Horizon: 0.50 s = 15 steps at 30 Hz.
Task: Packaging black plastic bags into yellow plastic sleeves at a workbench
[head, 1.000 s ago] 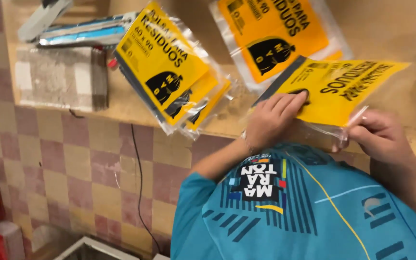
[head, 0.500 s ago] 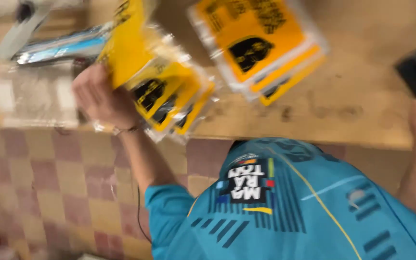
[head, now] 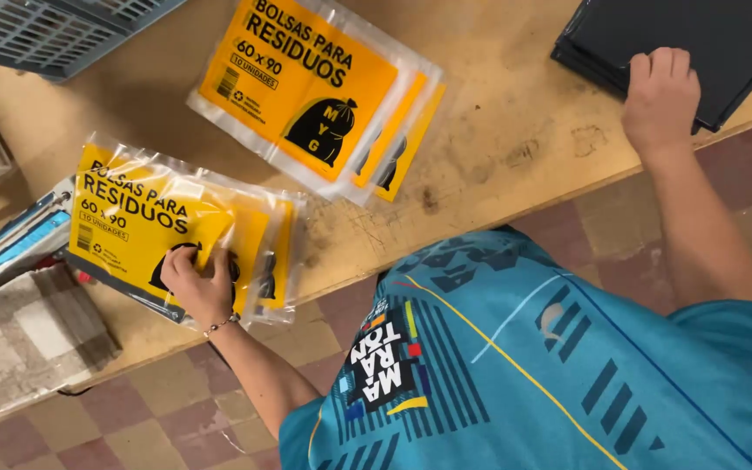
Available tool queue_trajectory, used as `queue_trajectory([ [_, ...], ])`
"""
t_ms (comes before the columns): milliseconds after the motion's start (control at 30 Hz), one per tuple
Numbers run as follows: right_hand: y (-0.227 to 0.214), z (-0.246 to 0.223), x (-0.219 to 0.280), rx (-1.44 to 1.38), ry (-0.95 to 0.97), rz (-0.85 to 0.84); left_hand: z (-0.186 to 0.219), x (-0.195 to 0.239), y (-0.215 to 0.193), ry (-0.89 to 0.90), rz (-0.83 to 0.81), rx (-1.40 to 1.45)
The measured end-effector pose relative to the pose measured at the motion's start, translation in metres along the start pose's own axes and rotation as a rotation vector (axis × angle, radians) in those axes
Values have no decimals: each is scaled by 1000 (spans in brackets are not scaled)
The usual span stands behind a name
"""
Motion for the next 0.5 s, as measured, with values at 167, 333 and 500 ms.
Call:
queue_trajectory([
  [167, 5, 3, -8, 88, 40, 67, 41, -31, -19, 79, -41, -56],
  [333, -19, -14, -18, -264, 16, -15, 89, -67, 33, 177, 4, 38],
  [500, -60, -124, 22, -615, 21, -335, 149, -113, 135, 401, -225, 311],
])
Point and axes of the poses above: each hand's wrist, its own x-axis away from the middle knuckle, its own y-axis out of the palm, z = x × y, the point moved 2 cm from there along -x, towards the middle knuckle, and after that the axes turned 12 degrees about y, right-handed, at the moved point
